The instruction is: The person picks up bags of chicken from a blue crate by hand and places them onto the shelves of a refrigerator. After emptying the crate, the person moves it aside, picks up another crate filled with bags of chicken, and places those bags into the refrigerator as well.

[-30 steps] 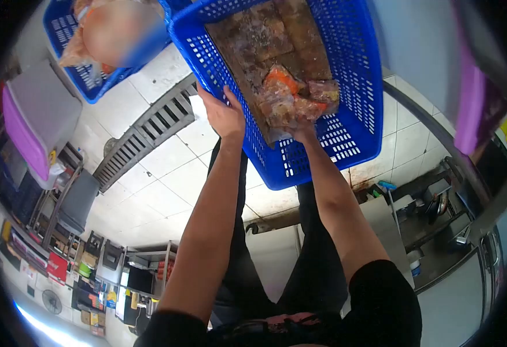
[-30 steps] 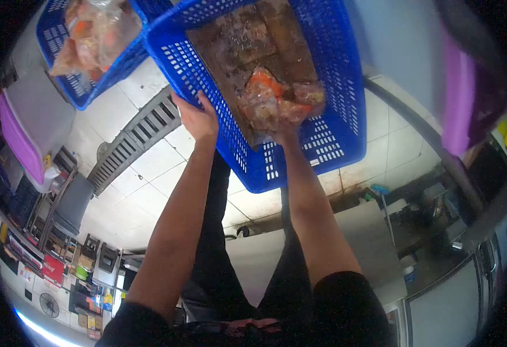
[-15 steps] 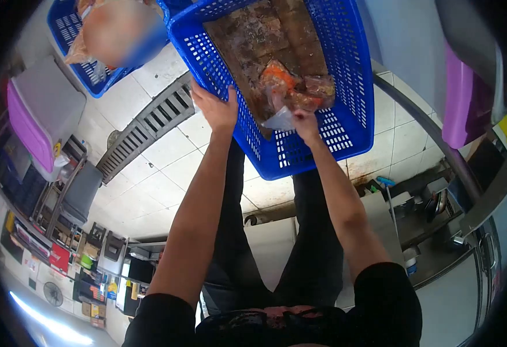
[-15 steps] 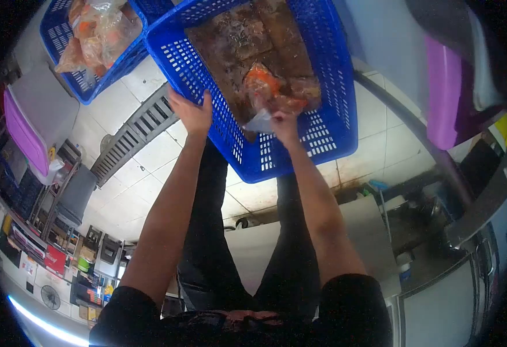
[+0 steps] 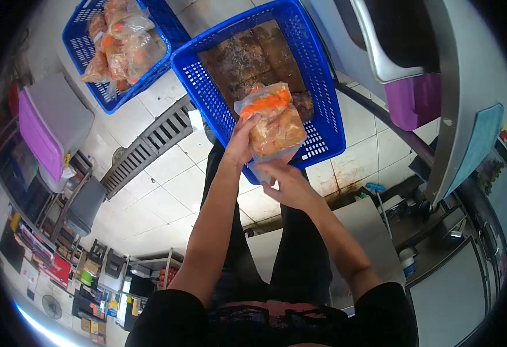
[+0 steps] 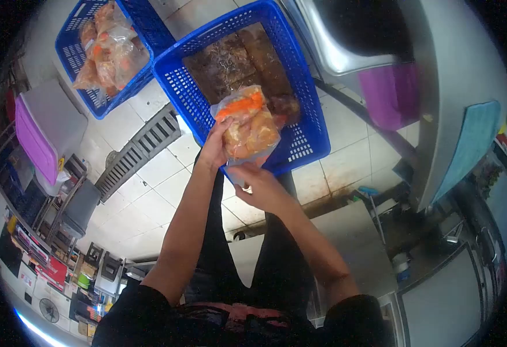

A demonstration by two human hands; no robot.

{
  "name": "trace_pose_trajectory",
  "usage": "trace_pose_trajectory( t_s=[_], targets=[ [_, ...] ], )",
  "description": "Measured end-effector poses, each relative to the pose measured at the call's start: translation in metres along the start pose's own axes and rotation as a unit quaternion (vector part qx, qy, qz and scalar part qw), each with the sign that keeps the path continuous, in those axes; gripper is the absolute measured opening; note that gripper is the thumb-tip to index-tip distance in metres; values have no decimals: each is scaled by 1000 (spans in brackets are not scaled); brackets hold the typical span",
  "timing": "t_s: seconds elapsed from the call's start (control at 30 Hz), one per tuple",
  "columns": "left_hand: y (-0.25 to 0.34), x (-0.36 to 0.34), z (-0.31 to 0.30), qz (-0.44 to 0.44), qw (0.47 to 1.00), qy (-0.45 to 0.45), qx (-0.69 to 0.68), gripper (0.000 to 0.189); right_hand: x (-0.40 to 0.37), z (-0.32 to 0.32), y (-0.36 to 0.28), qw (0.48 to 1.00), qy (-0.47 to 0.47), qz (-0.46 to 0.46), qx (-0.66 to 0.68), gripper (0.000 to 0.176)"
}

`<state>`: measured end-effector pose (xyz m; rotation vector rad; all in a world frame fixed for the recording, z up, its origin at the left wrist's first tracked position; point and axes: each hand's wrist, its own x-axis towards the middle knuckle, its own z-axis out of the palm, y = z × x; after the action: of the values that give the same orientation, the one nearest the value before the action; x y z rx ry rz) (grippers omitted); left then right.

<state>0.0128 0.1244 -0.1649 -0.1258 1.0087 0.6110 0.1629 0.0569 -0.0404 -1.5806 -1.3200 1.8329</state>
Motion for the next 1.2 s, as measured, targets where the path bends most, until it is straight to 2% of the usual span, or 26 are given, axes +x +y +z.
trace_pose_trajectory(
  t_s=[0.03, 0.1, 0.17, 0.2, 0.23, 0.27, 0.3, 0.4, 0.5, 0.57, 0.6, 0.67, 0.7, 0.73, 0.77, 0.8, 0.83, 0.93, 1.0, 1.03, 1.1, 1.13, 1.2],
  targets=[
    [5, -1, 6, 5, 1000, -2, 1, 61, -2, -8, 1, 1000, 0, -5, -2, 27],
    [14, -2, 17, 44, 999, -11, 3, 59, 2, -31, -3, 977, 210, 14, 31, 38],
    [27, -9, 30, 34, 999, -14, 17, 59, 23, -66, -31, 903, 388, -45, -179, 44],
    [31, -13, 35, 25, 999, -17, 28, 60, 34, -71, -19, 903, 388, -45, -179, 44],
    [28, -15, 36, 25, 999, -18, 28, 60, 43, -75, 3, 961, 274, 15, 26, 44],
    [25, -17, 34, 26, 998, -44, 45, 61, 48, -76, 18, 960, 143, 72, 231, 45],
    [25, -17, 35, 28, 995, -69, 64, 63, 52, -76, 24, 959, 145, 69, 232, 45],
    [18, -17, 35, 49, 989, -46, 132, 68, 51, -64, 26, 932, 150, 107, 313, 49],
    [6, -11, 21, 79, 983, -75, 147, 69, 48, -51, 32, 935, 170, 113, 291, 52],
    [1, -15, 17, 136, 979, -51, 142, 68, 50, -41, 27, 921, 158, 117, 336, 50],
    [4, -18, 15, 128, 983, -17, 128, 68, 53, -36, 29, 931, 149, 119, 311, 50],
    [34, -31, 1, 147, 983, 9, 113, 68, 74, -19, 20, 942, 127, 114, 288, 49],
    [49, -40, 5, 145, 985, 15, 93, 69, 84, -11, 9, 961, 120, 68, 238, 49],
    [72, -53, 1, 160, 980, 26, 117, 57, 93, -6, 0, 975, 117, 22, 186, 48],
    [92, -55, -15, 178, 979, 36, 88, 61, 102, 0, -5, 975, 114, 17, 188, 48],
    [118, -61, -27, 217, 966, 77, 114, 58, 113, 5, -11, 966, 111, 53, 229, 50],
    [148, -65, -46, 241, 961, 57, 120, 55, 120, 9, -15, 953, 108, 92, 269, 52],
    [240, -69, -94, 285, 947, 88, 122, 45, 130, 17, -3, 958, 121, 87, 245, 49],
    [301, -69, -120, 334, 922, 100, 165, 50, 128, 19, 20, 964, 126, 100, 214, 49],
    [332, -63, -150, 295, 926, 156, 178, 51, 123, 19, 35, 967, 123, 126, 184, 50],
    [395, -39, -218, 288, 923, 179, 181, 40, 115, 19, 72, 968, 125, 161, 149, 51],
    [411, -39, -214, 252, 933, 219, 131, 35, 109, 19, 94, 966, 126, 188, 124, 51],
    [433, -29, -220, 228, 907, 308, 173, 46, 92, 19, 137, 955, 123, 259, 74, 52]
  ],
)
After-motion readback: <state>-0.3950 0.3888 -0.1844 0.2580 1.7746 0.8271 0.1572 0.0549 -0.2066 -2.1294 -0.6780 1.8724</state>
